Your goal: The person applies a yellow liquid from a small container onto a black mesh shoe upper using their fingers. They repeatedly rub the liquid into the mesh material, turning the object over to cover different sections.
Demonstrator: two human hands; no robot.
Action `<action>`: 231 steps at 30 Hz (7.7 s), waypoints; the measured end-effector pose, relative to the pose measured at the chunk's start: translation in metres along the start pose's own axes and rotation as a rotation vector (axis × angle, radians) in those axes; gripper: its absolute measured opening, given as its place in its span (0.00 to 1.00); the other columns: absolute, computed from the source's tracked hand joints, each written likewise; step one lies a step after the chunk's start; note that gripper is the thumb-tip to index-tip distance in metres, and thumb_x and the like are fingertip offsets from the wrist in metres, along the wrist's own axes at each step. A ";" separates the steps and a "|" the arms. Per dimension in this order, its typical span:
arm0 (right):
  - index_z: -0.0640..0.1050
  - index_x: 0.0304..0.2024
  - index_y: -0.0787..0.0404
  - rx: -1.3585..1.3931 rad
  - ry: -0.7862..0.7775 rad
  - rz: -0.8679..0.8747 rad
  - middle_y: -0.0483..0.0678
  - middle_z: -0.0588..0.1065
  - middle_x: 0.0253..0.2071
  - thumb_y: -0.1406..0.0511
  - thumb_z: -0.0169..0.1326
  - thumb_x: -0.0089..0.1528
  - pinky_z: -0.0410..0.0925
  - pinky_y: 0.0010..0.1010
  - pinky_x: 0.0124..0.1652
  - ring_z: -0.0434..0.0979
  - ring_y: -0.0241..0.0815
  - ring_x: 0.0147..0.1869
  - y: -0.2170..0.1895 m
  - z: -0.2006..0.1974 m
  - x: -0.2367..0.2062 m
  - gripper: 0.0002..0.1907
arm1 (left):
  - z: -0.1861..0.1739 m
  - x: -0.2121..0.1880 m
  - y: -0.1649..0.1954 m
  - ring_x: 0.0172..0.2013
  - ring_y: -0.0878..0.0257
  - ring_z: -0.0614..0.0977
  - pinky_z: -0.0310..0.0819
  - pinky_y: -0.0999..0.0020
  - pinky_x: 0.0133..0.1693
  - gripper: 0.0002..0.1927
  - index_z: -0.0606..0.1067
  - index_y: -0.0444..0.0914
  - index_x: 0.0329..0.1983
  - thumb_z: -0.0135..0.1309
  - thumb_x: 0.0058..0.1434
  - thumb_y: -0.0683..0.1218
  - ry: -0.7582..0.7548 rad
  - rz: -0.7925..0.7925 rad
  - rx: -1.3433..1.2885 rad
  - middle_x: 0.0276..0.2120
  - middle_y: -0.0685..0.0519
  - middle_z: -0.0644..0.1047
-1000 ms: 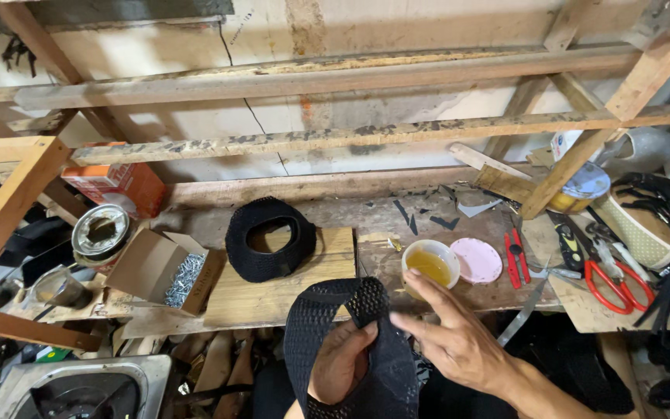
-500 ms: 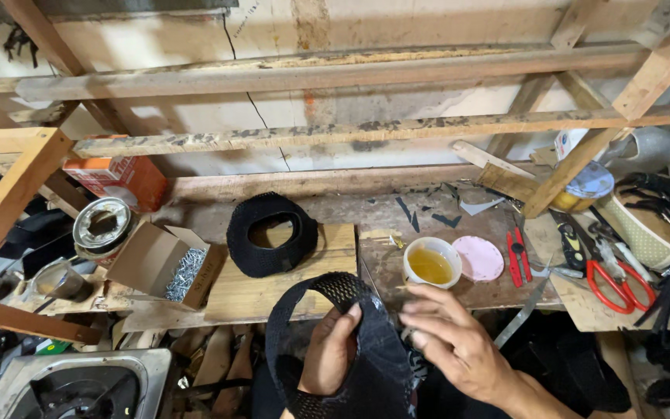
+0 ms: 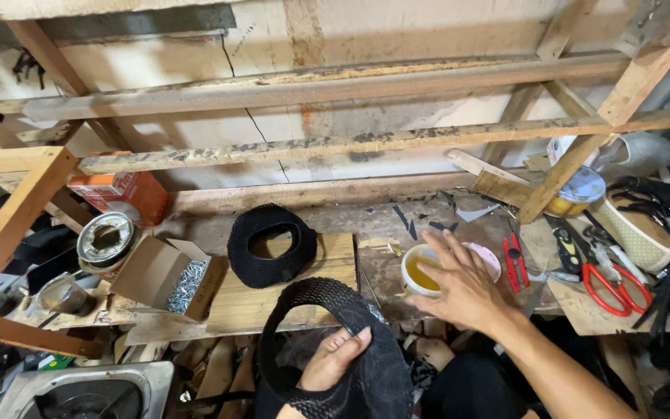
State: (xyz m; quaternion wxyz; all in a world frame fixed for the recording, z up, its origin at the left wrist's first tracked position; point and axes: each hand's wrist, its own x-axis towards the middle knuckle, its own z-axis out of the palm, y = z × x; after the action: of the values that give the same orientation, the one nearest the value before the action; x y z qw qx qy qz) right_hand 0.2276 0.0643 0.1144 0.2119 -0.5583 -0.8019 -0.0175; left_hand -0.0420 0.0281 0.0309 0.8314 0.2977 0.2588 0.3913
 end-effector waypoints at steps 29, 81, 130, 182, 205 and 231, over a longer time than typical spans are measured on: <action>0.84 0.50 0.51 0.428 0.189 -0.382 0.59 0.59 0.73 0.74 0.58 0.52 0.54 0.47 0.71 0.56 0.59 0.78 -0.056 -0.020 -0.061 0.24 | 0.005 -0.007 0.008 0.42 0.66 0.82 0.75 0.71 0.49 0.11 0.77 0.29 0.49 0.48 0.70 0.41 -0.026 0.011 -0.028 0.43 0.51 0.82; 0.78 0.59 0.53 0.300 0.180 -0.309 0.56 0.56 0.76 0.78 0.52 0.55 0.53 0.47 0.73 0.53 0.57 0.80 -0.061 -0.001 -0.061 0.30 | 0.032 -0.023 0.039 0.33 0.61 0.85 0.79 0.70 0.39 0.13 0.81 0.28 0.41 0.50 0.69 0.43 -0.044 -0.098 -0.148 0.35 0.46 0.84; 0.86 0.25 0.58 0.131 0.073 0.157 0.46 0.67 0.70 0.55 0.64 0.56 0.53 0.47 0.74 0.55 0.54 0.80 0.004 0.007 -0.020 0.14 | 0.027 -0.031 -0.003 0.41 0.49 0.86 0.83 0.55 0.45 0.18 0.76 0.23 0.52 0.55 0.59 0.38 0.426 -0.042 -0.247 0.42 0.38 0.83; 0.84 0.48 0.54 -0.023 -0.188 0.171 0.43 0.51 0.77 0.45 0.62 0.51 0.46 0.53 0.69 0.44 0.56 0.80 0.011 -0.003 -0.005 0.29 | -0.004 -0.019 0.012 0.36 0.44 0.70 0.61 0.50 0.41 0.20 0.74 0.28 0.53 0.60 0.66 0.47 0.549 -0.118 0.159 0.35 0.42 0.68; 0.82 0.53 0.53 0.224 0.296 -0.307 0.63 0.58 0.72 0.78 0.53 0.51 0.55 0.48 0.71 0.56 0.63 0.77 -0.067 -0.015 -0.040 0.29 | 0.055 -0.044 0.006 0.48 0.50 0.83 0.77 0.51 0.52 0.23 0.75 0.31 0.57 0.53 0.60 0.45 -0.120 0.114 -0.301 0.47 0.41 0.82; 0.77 0.59 0.62 0.582 0.178 0.098 0.61 0.56 0.76 0.77 0.50 0.59 0.78 0.33 0.52 0.78 0.49 0.63 -0.079 0.003 -0.060 0.24 | 0.063 -0.034 0.017 0.47 0.51 0.84 0.81 0.52 0.50 0.20 0.75 0.31 0.55 0.55 0.62 0.46 -0.008 0.269 -0.278 0.45 0.42 0.82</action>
State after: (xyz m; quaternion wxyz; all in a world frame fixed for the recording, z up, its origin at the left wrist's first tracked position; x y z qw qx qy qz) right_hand 0.1729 -0.0180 0.1062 0.4330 -0.5083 -0.7237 0.1740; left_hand -0.0277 -0.0090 0.0928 0.8058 0.2136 0.1570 0.5295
